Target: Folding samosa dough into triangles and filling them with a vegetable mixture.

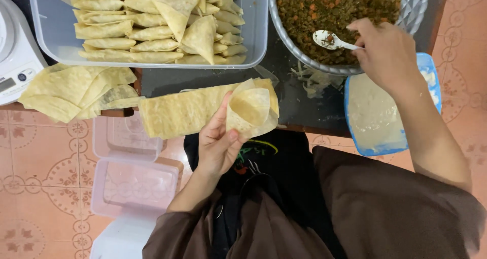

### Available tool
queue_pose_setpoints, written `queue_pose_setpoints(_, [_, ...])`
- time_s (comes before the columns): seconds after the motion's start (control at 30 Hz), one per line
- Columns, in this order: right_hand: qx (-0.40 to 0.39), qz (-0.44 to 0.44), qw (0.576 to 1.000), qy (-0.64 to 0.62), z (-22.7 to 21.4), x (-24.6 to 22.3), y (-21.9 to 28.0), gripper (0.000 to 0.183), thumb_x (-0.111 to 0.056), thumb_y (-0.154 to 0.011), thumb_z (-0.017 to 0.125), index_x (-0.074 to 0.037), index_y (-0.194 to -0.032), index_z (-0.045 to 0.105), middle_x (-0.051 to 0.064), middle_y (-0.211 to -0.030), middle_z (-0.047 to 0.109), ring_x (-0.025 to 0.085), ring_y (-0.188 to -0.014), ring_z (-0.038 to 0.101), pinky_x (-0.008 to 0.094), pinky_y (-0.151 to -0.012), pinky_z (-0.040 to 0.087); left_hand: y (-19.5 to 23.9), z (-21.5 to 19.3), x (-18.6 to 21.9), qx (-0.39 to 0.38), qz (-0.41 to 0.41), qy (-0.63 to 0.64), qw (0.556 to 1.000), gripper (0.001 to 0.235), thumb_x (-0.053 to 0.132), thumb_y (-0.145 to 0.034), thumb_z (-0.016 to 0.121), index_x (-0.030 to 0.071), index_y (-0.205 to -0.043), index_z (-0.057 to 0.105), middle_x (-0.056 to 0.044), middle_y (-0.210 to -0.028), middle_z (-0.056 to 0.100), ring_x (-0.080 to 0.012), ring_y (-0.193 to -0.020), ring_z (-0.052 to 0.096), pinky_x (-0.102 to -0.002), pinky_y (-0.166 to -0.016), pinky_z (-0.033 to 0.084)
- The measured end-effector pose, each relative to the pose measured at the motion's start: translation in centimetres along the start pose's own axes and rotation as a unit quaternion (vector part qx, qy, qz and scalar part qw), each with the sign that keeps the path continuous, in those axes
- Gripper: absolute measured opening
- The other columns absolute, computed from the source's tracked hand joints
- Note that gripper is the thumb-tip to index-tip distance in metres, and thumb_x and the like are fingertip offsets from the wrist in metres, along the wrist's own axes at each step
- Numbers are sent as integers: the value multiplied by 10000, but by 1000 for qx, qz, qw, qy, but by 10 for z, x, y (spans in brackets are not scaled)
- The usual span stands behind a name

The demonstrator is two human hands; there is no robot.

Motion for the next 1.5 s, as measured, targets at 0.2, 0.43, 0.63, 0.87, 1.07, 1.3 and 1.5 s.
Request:
queue_pose_setpoints(0.2, [59, -23, 997, 33, -5, 20, -6, 263, -10, -952, 688, -92, -1195, 625, 44, -910, 700, 279, -889, 666, 404, -712, 511, -15, 2, -5, 13, 12, -15, 1000, 713, -76, -1037, 518, -38, -1656, 166, -209, -1660, 347, -307, -1501, 427, -451, -1258, 384])
queue_pose_setpoints(0.43, [123, -128, 982, -60, 12, 15, -26, 208, 48, -994, 682, -40, -1157, 587, 93, -992, 703, 272, -936, 673, 389, -775, 533, -27, 3, -16, 13, -4, -26, 1000, 699, -63, -1048, 509, -44, -1657, 164, -216, -1651, 357, -307, -1481, 449, -442, -1239, 398])
queue_pose_setpoints(0.63, [44, -48, 993, -102, 23, 12, -19, 265, 7, -1000, 777, -42, -1223, 642, 145, -976, 718, 308, -954, 722, 386, -784, 566, -38, 5, -20, 10, -17, -27, 999, 687, -85, -1052, 476, -39, -1658, 156, -205, -1635, 379, -298, -1473, 465, -437, -1244, 409])
queue_pose_setpoints(0.87, [57, -20, 967, -248, 29, 5, -29, 257, 43, -1004, 779, 8, -1175, 590, 142, -1038, 770, 245, -991, 779, 314, -813, 609, -45, 3, -23, 13, -37, -37, 999, 685, -75, -1078, 471, -19, -1685, 159, -209, -1610, 428, -287, -1412, 519, -391, -1161, 453])
queue_pose_setpoints(1.07, [67, -13, 957, -282, 39, 9, -32, 296, 57, -988, 805, 1, -1179, 587, 134, -1012, 778, 225, -957, 785, 306, -793, 602, -56, 8, -21, 19, -31, -46, 998, 668, -63, -1073, 464, -24, -1668, 164, -191, -1607, 429, -277, -1426, 527, -376, -1179, 483])
queue_pose_setpoints(1.3, [94, -17, 953, -288, 44, 14, -33, 282, 75, -1007, 790, 14, -1173, 570, 138, -1042, 782, 222, -975, 792, 299, -805, 606, -67, 11, -25, 21, -39, -61, 997, 646, -79, -1071, 426, -24, -1662, 171, -188, -1609, 420, -302, -1428, 514, -400, -1177, 471])
queue_pose_setpoints(1.5, [107, -22, 951, -289, 44, 10, -38, 284, 95, -982, 769, 10, -1173, 576, 150, -1036, 781, 226, -953, 791, 299, -793, 606, -75, 13, -32, 29, -51, -67, 996, 653, -90, -1064, 422, 3, -1666, 186, -173, -1603, 428, -277, -1411, 532, -378, -1162, 484])
Point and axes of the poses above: each hand's wrist, its own y-axis away from the middle knuckle, its own z-axis out of the palm, x = y × z, the point moved 4 cm from there along -y, towards the middle knuckle
